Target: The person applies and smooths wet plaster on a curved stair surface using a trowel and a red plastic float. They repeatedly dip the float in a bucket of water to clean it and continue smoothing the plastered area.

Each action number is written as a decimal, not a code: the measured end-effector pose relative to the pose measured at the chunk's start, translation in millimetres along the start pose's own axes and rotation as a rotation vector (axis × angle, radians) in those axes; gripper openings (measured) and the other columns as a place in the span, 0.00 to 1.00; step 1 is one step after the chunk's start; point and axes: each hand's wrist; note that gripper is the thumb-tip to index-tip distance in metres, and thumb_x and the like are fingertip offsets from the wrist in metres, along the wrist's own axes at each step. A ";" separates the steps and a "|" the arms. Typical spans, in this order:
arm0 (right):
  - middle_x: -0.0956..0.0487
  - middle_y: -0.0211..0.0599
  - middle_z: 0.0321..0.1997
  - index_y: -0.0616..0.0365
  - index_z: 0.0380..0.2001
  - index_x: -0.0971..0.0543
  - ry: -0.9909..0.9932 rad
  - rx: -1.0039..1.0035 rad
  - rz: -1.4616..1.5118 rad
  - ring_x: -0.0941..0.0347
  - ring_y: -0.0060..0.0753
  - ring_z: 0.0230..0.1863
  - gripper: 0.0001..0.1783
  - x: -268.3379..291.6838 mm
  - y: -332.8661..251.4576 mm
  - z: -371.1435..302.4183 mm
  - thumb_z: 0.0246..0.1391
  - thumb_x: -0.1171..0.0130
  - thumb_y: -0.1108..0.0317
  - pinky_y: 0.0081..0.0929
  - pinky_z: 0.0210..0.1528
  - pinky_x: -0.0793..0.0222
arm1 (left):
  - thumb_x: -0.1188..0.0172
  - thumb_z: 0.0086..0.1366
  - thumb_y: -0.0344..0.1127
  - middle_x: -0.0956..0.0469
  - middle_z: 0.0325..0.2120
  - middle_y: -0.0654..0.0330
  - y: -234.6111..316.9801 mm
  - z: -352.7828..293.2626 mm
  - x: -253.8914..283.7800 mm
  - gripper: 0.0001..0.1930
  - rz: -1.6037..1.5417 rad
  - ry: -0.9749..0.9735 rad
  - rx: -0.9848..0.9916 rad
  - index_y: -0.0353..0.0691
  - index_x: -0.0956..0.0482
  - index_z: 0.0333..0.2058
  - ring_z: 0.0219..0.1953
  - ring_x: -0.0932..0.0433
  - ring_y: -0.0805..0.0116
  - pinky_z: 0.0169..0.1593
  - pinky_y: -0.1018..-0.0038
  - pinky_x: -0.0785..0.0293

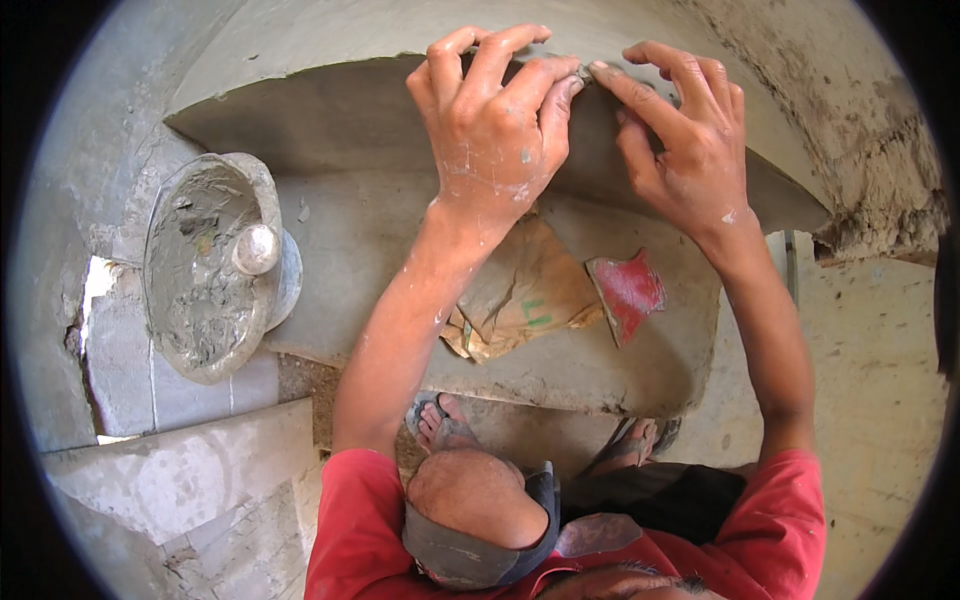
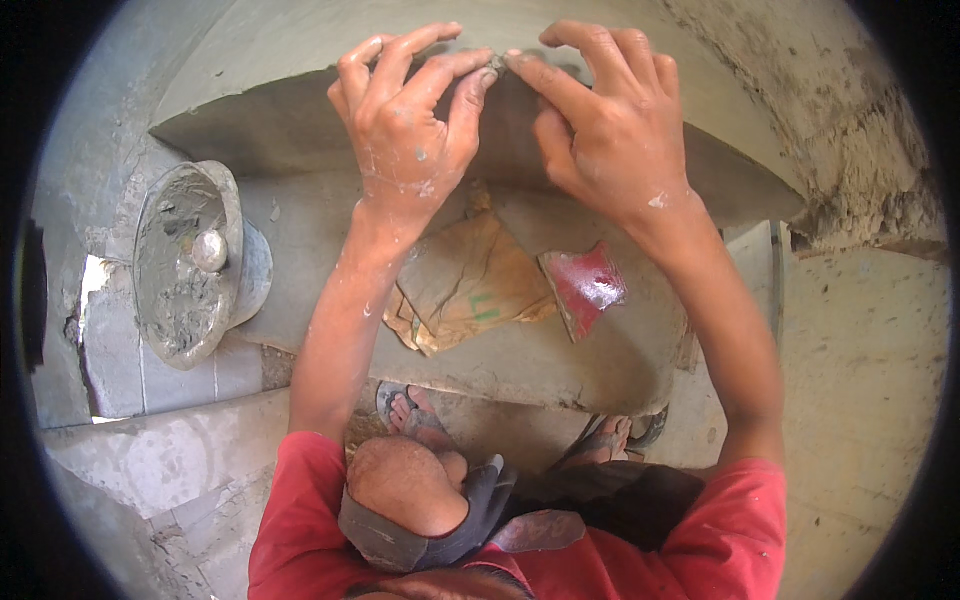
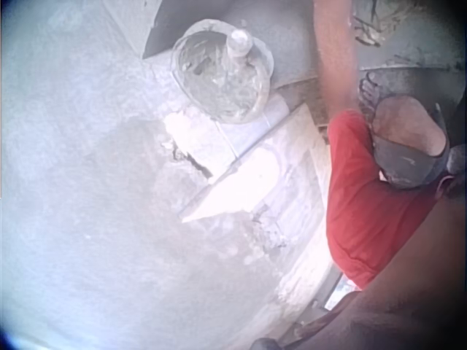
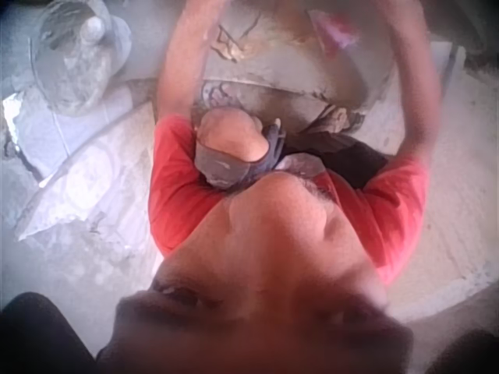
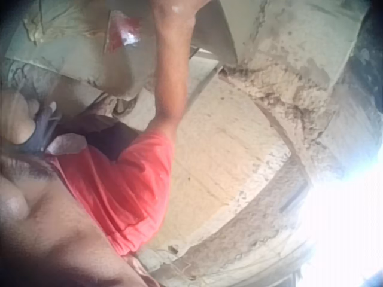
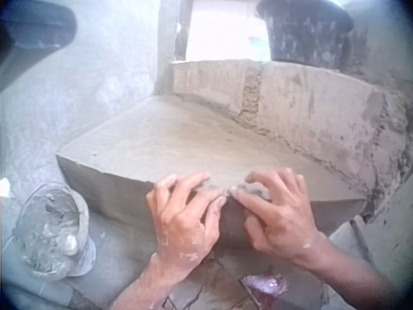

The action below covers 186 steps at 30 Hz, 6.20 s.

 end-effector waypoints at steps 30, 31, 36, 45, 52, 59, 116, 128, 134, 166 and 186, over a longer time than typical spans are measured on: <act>0.12 0.46 0.52 0.52 0.54 0.11 -0.807 -0.391 0.498 0.15 0.57 0.53 0.21 -101.1 -57.5 -77.7 0.60 0.34 0.60 0.53 0.57 0.19 | 0.26 0.60 0.33 0.11 0.43 0.54 10.2 -128.1 56.8 0.23 -0.132 -0.894 0.711 0.38 0.22 0.52 0.51 0.17 0.49 0.58 0.54 0.30; 0.12 0.46 0.52 0.52 0.54 0.11 -0.821 -0.421 0.515 0.15 0.57 0.53 0.20 -102.2 -56.5 -75.6 0.60 0.34 0.60 0.53 0.57 0.19 | 0.25 0.59 0.33 0.11 0.43 0.54 8.9 -129.4 56.8 0.23 -0.136 -0.873 0.692 0.38 0.22 0.51 0.49 0.16 0.49 0.57 0.54 0.27; 0.13 0.43 0.56 0.53 0.52 0.11 -0.847 -0.453 0.538 0.16 0.54 0.55 0.18 -105.0 -55.0 -71.8 0.61 0.33 0.60 0.49 0.58 0.21 | 0.23 0.58 0.33 0.10 0.42 0.53 6.4 -134.6 55.4 0.22 -0.121 -0.824 0.646 0.38 0.20 0.50 0.47 0.14 0.48 0.54 0.55 0.21; 0.11 0.48 0.44 0.58 0.48 0.11 -0.651 -0.496 0.610 0.14 0.53 0.42 0.14 -101.7 -63.9 -64.1 0.63 0.33 0.65 0.45 0.49 0.20 | 0.30 0.66 0.29 0.11 0.48 0.50 5.9 -115.9 51.2 0.24 -0.209 -0.777 0.854 0.37 0.19 0.60 0.50 0.13 0.57 0.59 0.62 0.19; 0.15 0.36 0.32 0.62 0.46 0.12 -0.472 -0.507 0.761 0.26 0.21 0.27 0.11 -37.1 -46.3 -32.5 0.62 0.29 0.70 0.27 0.34 0.26 | 0.35 0.73 0.24 0.11 0.47 0.53 32.7 -82.6 52.3 0.18 -0.901 -0.343 1.174 0.31 0.18 0.59 0.48 0.14 0.71 0.56 0.73 0.18; 0.17 0.26 0.29 0.61 0.45 0.12 -0.448 -0.441 0.629 0.30 0.15 0.29 0.10 20.2 -27.4 36.3 0.61 0.29 0.70 0.23 0.33 0.31 | 0.35 0.75 0.26 0.11 0.44 0.55 46.8 -32.0 40.3 0.13 -1.163 -0.124 1.123 0.27 0.17 0.55 0.44 0.14 0.73 0.53 0.75 0.17; 0.19 0.36 0.43 0.54 0.41 0.13 0.196 0.084 0.139 0.24 0.44 0.43 0.12 -16.2 6.6 10.6 0.52 0.27 0.70 0.39 0.47 0.30 | 0.28 0.67 0.37 0.13 0.48 0.72 -1.4 8.6 15.1 0.13 0.160 -0.174 -0.114 0.55 0.08 0.49 0.54 0.23 0.62 0.60 0.62 0.34; 0.16 0.44 0.46 0.55 0.54 0.13 -0.388 -0.137 0.287 0.18 0.50 0.46 0.19 34.7 12.8 -106.8 0.60 0.30 0.63 0.47 0.50 0.21 | 0.29 0.69 0.37 0.17 0.59 0.58 25.6 -31.2 69.6 0.20 -0.233 -0.431 0.151 0.46 0.13 0.59 0.63 0.25 0.57 0.65 0.59 0.32; 0.19 0.50 0.56 0.64 0.58 0.17 -0.696 -0.562 0.338 0.21 0.58 0.58 0.28 15.8 -6.9 -196.5 0.61 0.28 0.58 0.48 0.61 0.22 | 0.52 0.84 0.55 0.26 0.71 0.46 45.7 -99.9 97.2 0.34 -1.394 -0.689 1.439 0.32 0.30 0.74 0.70 0.26 0.53 0.72 0.59 0.32; 0.19 0.50 0.61 0.65 0.70 0.29 -0.827 -0.961 0.729 0.17 0.41 0.52 0.43 -14.2 7.4 -203.5 0.52 0.23 0.70 0.38 0.57 0.21 | 0.39 0.73 0.46 0.34 0.76 0.47 64.3 -272.5 273.9 0.35 0.487 -0.804 0.623 0.35 0.30 0.74 0.80 0.40 0.47 0.80 0.32 0.59; 0.23 0.50 0.63 0.53 0.71 0.29 -1.031 -0.209 0.384 0.31 0.57 0.71 0.53 12.4 6.8 -140.3 0.37 0.19 0.73 0.51 0.75 0.37 | 0.45 0.77 0.47 0.45 0.80 0.38 45.9 -254.3 254.2 0.40 0.437 -0.767 0.614 0.27 0.43 0.78 0.83 0.49 0.38 0.81 0.36 0.62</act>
Point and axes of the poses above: each hand's wrist, its own z-axis towards the middle knuckle, its own x-axis out of the back of the hand, y = z × x
